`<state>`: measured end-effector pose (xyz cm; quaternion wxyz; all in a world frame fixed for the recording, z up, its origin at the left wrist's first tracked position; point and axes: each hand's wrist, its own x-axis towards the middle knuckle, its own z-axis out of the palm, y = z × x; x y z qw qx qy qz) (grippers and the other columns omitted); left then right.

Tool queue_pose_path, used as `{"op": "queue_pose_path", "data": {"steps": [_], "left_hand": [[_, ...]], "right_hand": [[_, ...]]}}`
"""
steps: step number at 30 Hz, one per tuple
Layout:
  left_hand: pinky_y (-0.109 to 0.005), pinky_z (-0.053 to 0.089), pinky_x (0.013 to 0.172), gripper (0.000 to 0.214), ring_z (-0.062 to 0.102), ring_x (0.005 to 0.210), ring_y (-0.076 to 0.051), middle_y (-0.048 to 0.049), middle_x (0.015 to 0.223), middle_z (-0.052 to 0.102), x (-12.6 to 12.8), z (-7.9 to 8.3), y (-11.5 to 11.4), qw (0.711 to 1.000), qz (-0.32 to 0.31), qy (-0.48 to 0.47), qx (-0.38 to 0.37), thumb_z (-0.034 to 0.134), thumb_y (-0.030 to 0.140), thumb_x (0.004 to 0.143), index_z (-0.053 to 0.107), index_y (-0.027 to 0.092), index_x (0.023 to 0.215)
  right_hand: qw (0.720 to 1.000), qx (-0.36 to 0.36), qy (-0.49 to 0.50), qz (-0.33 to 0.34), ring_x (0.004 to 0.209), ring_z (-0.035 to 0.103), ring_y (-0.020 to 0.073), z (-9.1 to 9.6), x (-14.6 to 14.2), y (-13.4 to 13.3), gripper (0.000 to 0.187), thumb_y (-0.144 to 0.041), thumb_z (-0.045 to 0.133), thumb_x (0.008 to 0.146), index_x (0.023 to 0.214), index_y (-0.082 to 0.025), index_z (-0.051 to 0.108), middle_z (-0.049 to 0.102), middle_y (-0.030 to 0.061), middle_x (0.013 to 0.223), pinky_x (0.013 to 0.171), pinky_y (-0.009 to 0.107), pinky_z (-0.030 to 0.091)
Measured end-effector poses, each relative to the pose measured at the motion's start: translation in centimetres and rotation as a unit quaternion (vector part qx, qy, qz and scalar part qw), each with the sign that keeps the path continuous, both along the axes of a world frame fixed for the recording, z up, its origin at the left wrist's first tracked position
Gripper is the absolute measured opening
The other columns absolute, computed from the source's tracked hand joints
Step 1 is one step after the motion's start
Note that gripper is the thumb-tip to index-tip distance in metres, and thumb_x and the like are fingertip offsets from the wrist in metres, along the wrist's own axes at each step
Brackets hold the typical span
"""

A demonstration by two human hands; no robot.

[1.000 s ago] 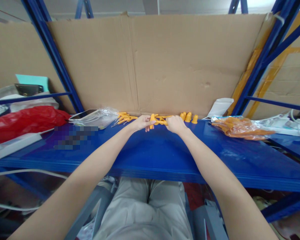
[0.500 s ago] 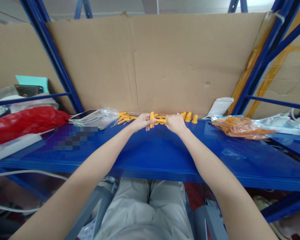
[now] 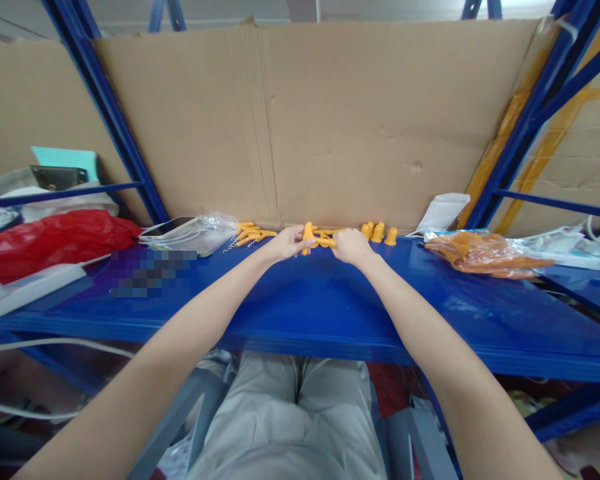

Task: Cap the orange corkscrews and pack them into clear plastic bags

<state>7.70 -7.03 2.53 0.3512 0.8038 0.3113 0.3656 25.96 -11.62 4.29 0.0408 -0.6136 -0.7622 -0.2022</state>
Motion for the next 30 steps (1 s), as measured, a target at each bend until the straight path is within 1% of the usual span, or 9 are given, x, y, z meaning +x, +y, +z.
{"op": "queue_pose_path", "data": {"steps": [4, 6, 8, 10, 13, 16, 19, 23, 30], "left_hand": [[-0.019, 0.042, 0.052, 0.021, 0.057, 0.054, -0.009, 0.0025, 0.060, 0.060, 0.2, 0.3, -0.7, 0.996, 0.019, 0.018, 0.083, 0.069, 0.024, 0.083, 0.050, 0.016, 0.077], [-0.020, 0.042, 0.054, 0.019, 0.057, 0.054, -0.009, 0.0029, 0.060, 0.060, 0.3, 0.3, -0.8, 0.994, 0.023, 0.023, 0.105, 0.069, 0.019, 0.081, 0.050, 0.016, 0.076], [-0.020, 0.042, 0.053, 0.018, 0.057, 0.053, -0.009, 0.0032, 0.059, 0.060, 0.4, 0.2, -0.7, 0.996, 0.021, 0.022, 0.084, 0.068, 0.015, 0.081, 0.051, 0.015, 0.077], [-0.019, 0.042, 0.051, 0.017, 0.056, 0.050, -0.009, 0.0036, 0.058, 0.060, 0.5, -0.1, -0.4, 0.999, 0.019, 0.020, 0.030, 0.068, 0.015, 0.082, 0.051, 0.015, 0.079], [-0.017, 0.041, 0.045, 0.015, 0.056, 0.047, -0.009, 0.0030, 0.056, 0.060, 0.5, -0.5, 0.2, 0.999, 0.023, 0.011, -0.041, 0.066, 0.019, 0.086, 0.052, 0.014, 0.082], [-0.015, 0.040, 0.042, 0.018, 0.058, 0.048, -0.009, 0.0017, 0.056, 0.062, 0.4, -0.9, 0.5, 0.998, 0.014, -0.004, -0.064, 0.067, 0.025, 0.086, 0.053, 0.013, 0.084], [-0.015, 0.039, 0.041, 0.021, 0.059, 0.050, -0.009, 0.0009, 0.058, 0.063, 0.5, -1.0, 0.5, 0.998, 0.008, -0.007, -0.061, 0.069, 0.027, 0.085, 0.053, 0.014, 0.084], [-0.016, 0.040, 0.043, 0.020, 0.058, 0.051, -0.009, 0.0010, 0.060, 0.063, 0.6, -0.9, 0.3, 0.999, 0.011, -0.007, -0.038, 0.068, 0.026, 0.085, 0.053, 0.014, 0.084], [-0.019, 0.043, 0.051, 0.017, 0.056, 0.052, -0.009, 0.0030, 0.059, 0.060, 0.8, -0.6, 0.0, 0.999, 0.038, 0.008, 0.031, 0.063, 0.018, 0.086, 0.048, 0.016, 0.079]], "right_hand": [[0.999, -0.039, 0.020, 0.021, 0.093, 0.070, 0.0272, 0.0, 0.2, 0.3, 0.034, -0.023, 0.043, 0.090, 0.100, -0.011, 0.073, 0.074, 0.0159, 0.098, 0.078, 0.031, 0.048], [0.998, -0.055, 0.026, 0.029, 0.092, 0.070, 0.0261, -0.3, 0.3, 0.6, 0.035, -0.022, 0.043, 0.089, 0.100, -0.012, 0.074, 0.074, 0.0151, 0.097, 0.078, 0.031, 0.048], [0.997, -0.055, 0.029, 0.035, 0.093, 0.069, 0.0255, -0.7, 0.3, 0.7, 0.035, -0.023, 0.042, 0.090, 0.103, -0.012, 0.073, 0.074, 0.0148, 0.099, 0.078, 0.031, 0.048], [0.999, -0.030, 0.022, 0.035, 0.096, 0.069, 0.0261, -1.1, 0.4, 0.8, 0.036, -0.027, 0.042, 0.092, 0.107, -0.012, 0.071, 0.073, 0.0161, 0.103, 0.080, 0.032, 0.047], [0.999, 0.024, -0.006, 0.029, 0.098, 0.068, 0.0280, -1.4, 0.4, 0.7, 0.037, -0.030, 0.043, 0.093, 0.111, -0.009, 0.069, 0.072, 0.0196, 0.103, 0.085, 0.036, 0.046], [0.999, 0.040, -0.023, 0.019, 0.097, 0.068, 0.0286, -1.5, 0.3, 0.7, 0.037, -0.027, 0.044, 0.092, 0.112, -0.007, 0.068, 0.072, 0.0210, 0.101, 0.084, 0.036, 0.045], [0.999, 0.023, -0.022, 0.010, 0.097, 0.068, 0.0289, -1.4, 0.3, 0.7, 0.037, -0.026, 0.043, 0.092, 0.112, -0.008, 0.068, 0.072, 0.0206, 0.105, 0.080, 0.034, 0.047], [1.000, 0.005, -0.016, 0.008, 0.098, 0.068, 0.0283, -1.1, 0.4, 0.7, 0.036, -0.023, 0.042, 0.091, 0.110, -0.008, 0.070, 0.072, 0.0193, 0.102, 0.080, 0.033, 0.047], [1.000, -0.003, 0.000, 0.009, 0.094, 0.069, 0.0274, -0.7, 0.5, 0.6, 0.034, -0.023, 0.043, 0.091, 0.106, -0.011, 0.071, 0.074, 0.0165, 0.097, 0.078, 0.033, 0.048]]}}
